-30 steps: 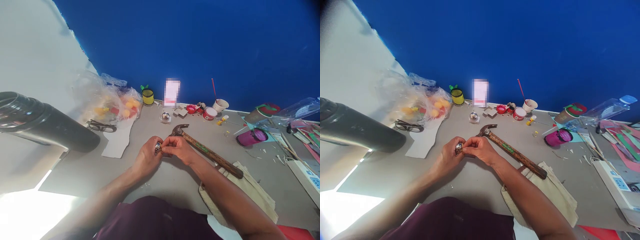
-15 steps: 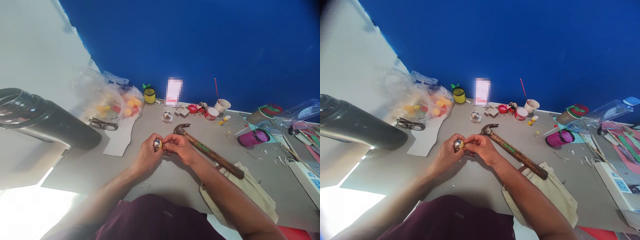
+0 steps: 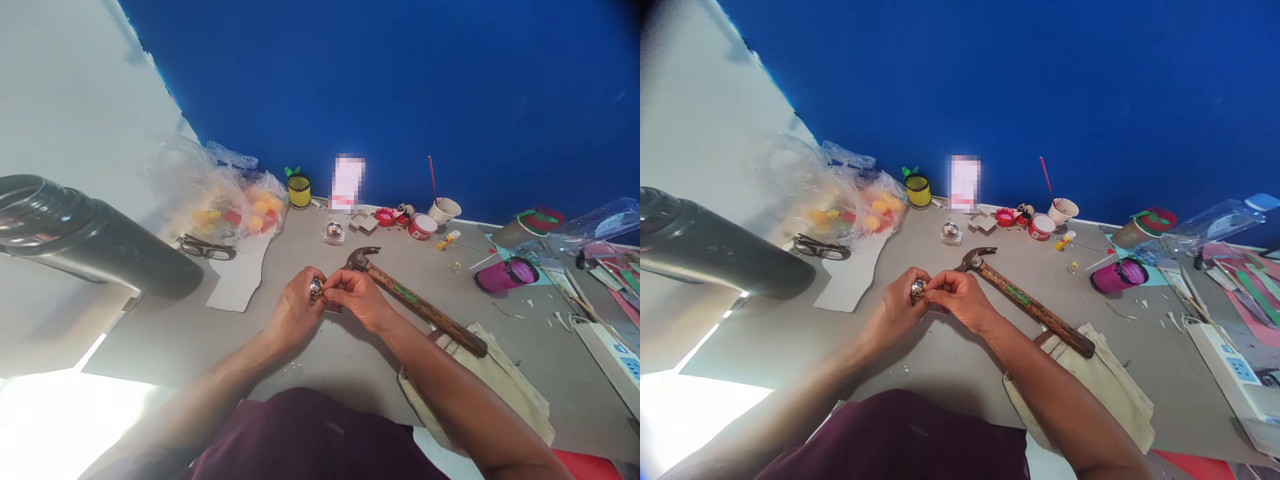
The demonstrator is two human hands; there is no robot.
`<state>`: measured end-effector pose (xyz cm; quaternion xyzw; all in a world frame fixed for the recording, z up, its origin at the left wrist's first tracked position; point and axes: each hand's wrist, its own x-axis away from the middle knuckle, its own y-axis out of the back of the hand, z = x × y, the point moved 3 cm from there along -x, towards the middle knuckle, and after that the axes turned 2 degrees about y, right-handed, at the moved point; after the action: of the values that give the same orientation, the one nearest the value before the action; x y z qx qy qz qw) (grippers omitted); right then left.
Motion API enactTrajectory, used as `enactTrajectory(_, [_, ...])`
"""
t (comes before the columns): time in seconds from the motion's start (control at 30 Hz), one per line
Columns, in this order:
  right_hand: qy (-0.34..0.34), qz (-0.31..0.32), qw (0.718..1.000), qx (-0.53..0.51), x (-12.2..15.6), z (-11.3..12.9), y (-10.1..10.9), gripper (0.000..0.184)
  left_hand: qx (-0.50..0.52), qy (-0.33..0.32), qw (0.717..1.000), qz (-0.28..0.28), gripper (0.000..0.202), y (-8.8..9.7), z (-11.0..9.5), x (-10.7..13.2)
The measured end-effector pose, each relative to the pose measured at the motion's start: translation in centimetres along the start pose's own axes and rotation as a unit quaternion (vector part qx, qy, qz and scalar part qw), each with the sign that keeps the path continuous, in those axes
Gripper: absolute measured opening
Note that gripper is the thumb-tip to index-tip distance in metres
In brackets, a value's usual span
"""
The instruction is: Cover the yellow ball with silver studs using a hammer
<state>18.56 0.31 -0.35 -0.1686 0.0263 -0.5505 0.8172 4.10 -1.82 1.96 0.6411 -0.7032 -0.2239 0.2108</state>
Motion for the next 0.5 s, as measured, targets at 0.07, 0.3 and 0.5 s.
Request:
enactTrajectory(0.07, [-0.003,0.006,1.000,0.004,0.0,0.0,0.1,0.032,0.006,0.003,1.000,0.008,0.010,0.0,-0.1,0.1])
enactTrajectory(0.3, [0.013,0.007,0.999,0.036,0.0,0.0,0.0,0.028,0.013,0.001,1.000,0.011,0.009,-0.2,0.4,0.1])
enactTrajectory(0.5, [0.049,-0.029,0.994,0.098,0.3,0.2,-0.9,0.022,0.021,-0.013,1.000,0.020,0.012,-0.4,0.4,0.2])
